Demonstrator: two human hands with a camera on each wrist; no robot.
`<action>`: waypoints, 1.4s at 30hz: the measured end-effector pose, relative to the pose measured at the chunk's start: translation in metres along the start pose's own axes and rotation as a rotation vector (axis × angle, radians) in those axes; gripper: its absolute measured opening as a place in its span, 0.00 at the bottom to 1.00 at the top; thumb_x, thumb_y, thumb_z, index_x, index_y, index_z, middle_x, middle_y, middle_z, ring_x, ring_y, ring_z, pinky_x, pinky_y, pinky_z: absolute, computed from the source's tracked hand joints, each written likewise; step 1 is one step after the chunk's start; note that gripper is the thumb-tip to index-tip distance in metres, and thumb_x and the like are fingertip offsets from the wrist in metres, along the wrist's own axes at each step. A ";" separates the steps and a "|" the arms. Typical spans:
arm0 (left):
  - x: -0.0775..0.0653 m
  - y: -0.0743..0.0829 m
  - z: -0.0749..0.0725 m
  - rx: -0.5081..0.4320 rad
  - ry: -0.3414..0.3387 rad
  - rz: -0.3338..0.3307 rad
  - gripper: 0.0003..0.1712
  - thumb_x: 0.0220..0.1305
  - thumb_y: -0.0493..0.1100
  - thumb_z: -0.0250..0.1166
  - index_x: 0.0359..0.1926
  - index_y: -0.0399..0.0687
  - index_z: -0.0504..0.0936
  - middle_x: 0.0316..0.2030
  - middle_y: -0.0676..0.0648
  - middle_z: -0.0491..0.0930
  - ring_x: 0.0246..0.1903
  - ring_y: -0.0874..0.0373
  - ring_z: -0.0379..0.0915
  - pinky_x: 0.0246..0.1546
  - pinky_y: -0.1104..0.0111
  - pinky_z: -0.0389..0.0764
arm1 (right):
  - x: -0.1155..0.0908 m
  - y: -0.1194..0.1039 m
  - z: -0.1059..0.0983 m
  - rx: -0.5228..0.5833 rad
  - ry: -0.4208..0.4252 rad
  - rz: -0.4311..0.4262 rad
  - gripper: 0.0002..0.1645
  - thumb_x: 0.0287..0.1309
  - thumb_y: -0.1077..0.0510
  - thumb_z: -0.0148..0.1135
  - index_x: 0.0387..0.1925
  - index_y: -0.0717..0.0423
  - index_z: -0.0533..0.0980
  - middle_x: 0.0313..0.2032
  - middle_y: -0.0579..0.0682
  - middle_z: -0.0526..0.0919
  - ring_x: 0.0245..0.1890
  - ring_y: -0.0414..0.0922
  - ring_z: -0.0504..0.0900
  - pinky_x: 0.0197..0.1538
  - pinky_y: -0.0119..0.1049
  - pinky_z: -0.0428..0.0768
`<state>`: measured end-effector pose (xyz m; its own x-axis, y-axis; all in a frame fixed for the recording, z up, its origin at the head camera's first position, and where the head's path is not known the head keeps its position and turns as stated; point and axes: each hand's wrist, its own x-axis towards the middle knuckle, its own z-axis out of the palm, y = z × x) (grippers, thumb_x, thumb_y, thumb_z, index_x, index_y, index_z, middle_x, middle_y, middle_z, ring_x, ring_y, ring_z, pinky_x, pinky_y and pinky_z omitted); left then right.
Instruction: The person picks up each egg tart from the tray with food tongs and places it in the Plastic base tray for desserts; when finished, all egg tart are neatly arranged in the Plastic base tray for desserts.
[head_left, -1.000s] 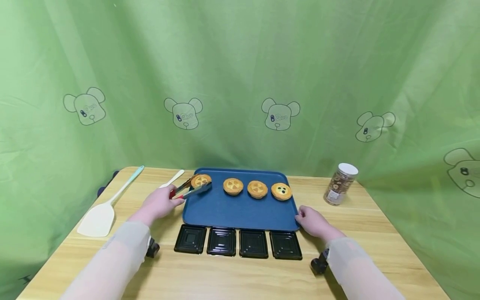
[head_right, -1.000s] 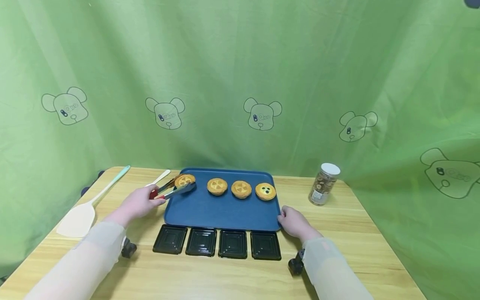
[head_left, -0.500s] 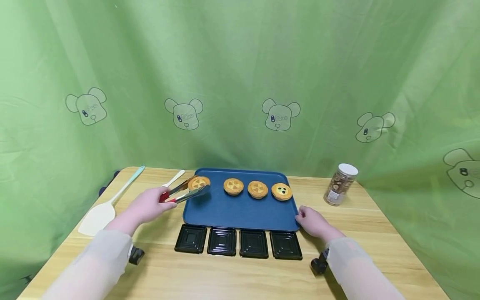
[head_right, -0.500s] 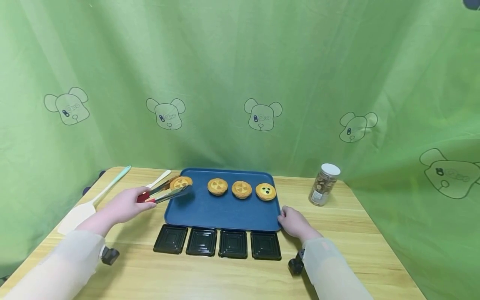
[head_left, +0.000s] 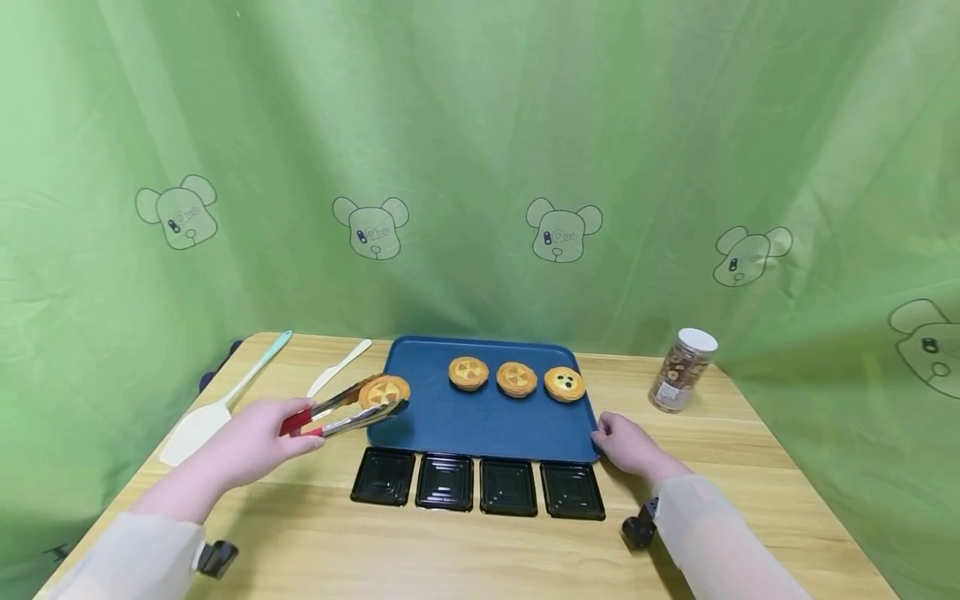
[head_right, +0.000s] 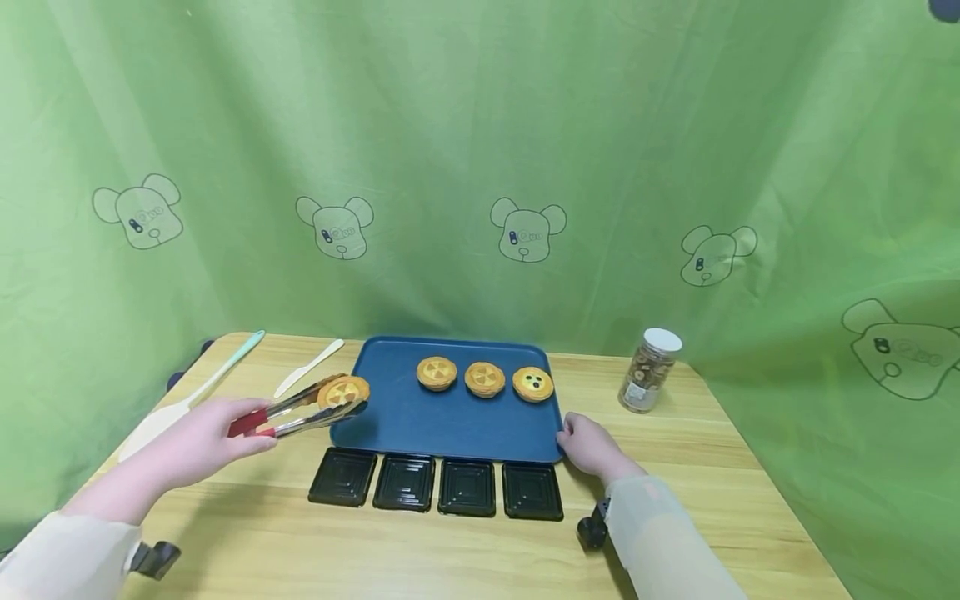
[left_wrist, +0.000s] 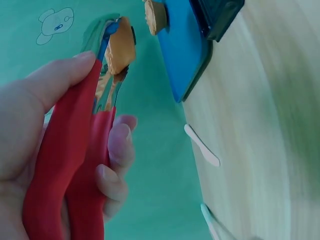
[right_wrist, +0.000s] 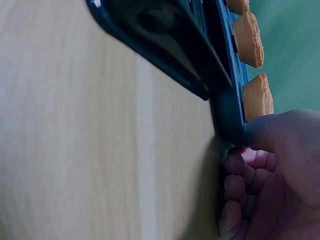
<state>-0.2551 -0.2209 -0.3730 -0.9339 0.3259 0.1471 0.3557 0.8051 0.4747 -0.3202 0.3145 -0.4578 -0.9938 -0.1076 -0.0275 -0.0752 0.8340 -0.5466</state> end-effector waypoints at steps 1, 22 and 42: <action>-0.004 0.000 -0.001 -0.007 -0.004 0.003 0.35 0.60 0.55 0.71 0.59 0.34 0.78 0.37 0.49 0.81 0.33 0.59 0.74 0.35 0.60 0.77 | 0.000 0.000 0.000 0.002 -0.001 -0.001 0.14 0.69 0.63 0.53 0.25 0.57 0.65 0.22 0.50 0.66 0.24 0.47 0.68 0.31 0.39 0.65; -0.029 -0.037 0.015 -0.170 -0.180 0.140 0.38 0.59 0.55 0.71 0.61 0.33 0.76 0.43 0.48 0.83 0.33 0.67 0.73 0.34 0.69 0.76 | 0.002 0.005 0.002 0.004 -0.007 0.016 0.14 0.69 0.62 0.54 0.25 0.57 0.66 0.22 0.50 0.66 0.25 0.47 0.69 0.31 0.39 0.65; -0.024 -0.043 0.027 -0.154 -0.241 0.154 0.37 0.57 0.53 0.72 0.62 0.35 0.76 0.33 0.62 0.78 0.32 0.66 0.71 0.35 0.68 0.75 | 0.001 0.004 0.003 -0.006 0.021 -0.004 0.15 0.68 0.63 0.55 0.24 0.57 0.65 0.21 0.50 0.66 0.24 0.47 0.68 0.31 0.39 0.65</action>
<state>-0.2474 -0.2499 -0.4202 -0.8275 0.5609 0.0262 0.4652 0.6588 0.5913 -0.3217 0.3161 -0.4626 -0.9950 -0.0999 -0.0076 -0.0799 0.8370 -0.5413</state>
